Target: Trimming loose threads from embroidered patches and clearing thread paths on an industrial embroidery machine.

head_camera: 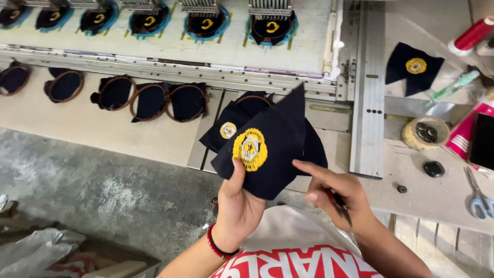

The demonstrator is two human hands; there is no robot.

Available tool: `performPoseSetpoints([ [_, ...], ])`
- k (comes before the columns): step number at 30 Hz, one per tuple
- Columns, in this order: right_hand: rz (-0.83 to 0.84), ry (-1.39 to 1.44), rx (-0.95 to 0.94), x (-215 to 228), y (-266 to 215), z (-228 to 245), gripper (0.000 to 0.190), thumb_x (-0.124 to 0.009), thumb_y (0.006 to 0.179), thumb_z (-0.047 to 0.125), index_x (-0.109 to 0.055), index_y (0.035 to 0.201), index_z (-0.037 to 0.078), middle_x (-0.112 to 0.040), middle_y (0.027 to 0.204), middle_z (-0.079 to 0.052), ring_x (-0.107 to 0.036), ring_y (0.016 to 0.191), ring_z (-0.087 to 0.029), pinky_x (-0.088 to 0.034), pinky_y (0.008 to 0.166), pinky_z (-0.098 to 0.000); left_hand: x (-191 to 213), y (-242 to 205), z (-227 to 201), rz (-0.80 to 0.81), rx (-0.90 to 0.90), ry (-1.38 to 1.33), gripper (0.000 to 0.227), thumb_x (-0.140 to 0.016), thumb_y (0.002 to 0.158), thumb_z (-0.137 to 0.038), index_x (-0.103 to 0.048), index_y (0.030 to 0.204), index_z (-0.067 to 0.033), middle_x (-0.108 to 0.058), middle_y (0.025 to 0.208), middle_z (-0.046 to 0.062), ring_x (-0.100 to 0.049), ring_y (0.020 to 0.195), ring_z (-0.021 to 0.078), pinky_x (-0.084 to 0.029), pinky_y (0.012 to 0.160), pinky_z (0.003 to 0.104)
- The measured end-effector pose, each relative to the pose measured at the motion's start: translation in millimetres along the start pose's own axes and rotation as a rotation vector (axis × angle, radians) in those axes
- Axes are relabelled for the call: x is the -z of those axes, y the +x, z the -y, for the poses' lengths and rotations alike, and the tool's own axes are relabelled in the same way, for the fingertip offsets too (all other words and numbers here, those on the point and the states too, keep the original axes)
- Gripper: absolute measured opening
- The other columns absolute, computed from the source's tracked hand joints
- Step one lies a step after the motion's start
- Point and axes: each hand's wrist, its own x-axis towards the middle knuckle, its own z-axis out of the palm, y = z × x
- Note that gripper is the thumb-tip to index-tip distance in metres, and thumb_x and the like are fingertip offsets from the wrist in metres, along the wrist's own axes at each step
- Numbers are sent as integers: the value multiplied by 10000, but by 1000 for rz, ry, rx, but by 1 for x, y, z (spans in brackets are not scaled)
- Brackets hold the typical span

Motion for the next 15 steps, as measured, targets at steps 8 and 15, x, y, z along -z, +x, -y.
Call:
performPoseSetpoints([
  [8, -35, 113, -143, 2, -8, -19, 489, -554, 1079, 272, -635, 1485, 10, -553, 634, 4, -550, 557, -95, -422, 568, -225, 16, 15, -14, -253, 269, -307, 590, -464, 1128, -351, -503, 1589, 15, -560, 1578, 203, -524, 1478, 323, -381, 1289, 443],
  [15, -146, 78, -151, 6, -5, -16, 506, -466, 1127, 290, -610, 1472, -51, -781, 857, -117, -765, 872, -216, -548, 1110, -425, 15, 12, -11, -235, 349, -365, 595, -480, 1134, -349, -503, 1592, 29, -587, 1560, 205, -561, 1444, 329, -434, 1255, 428],
])
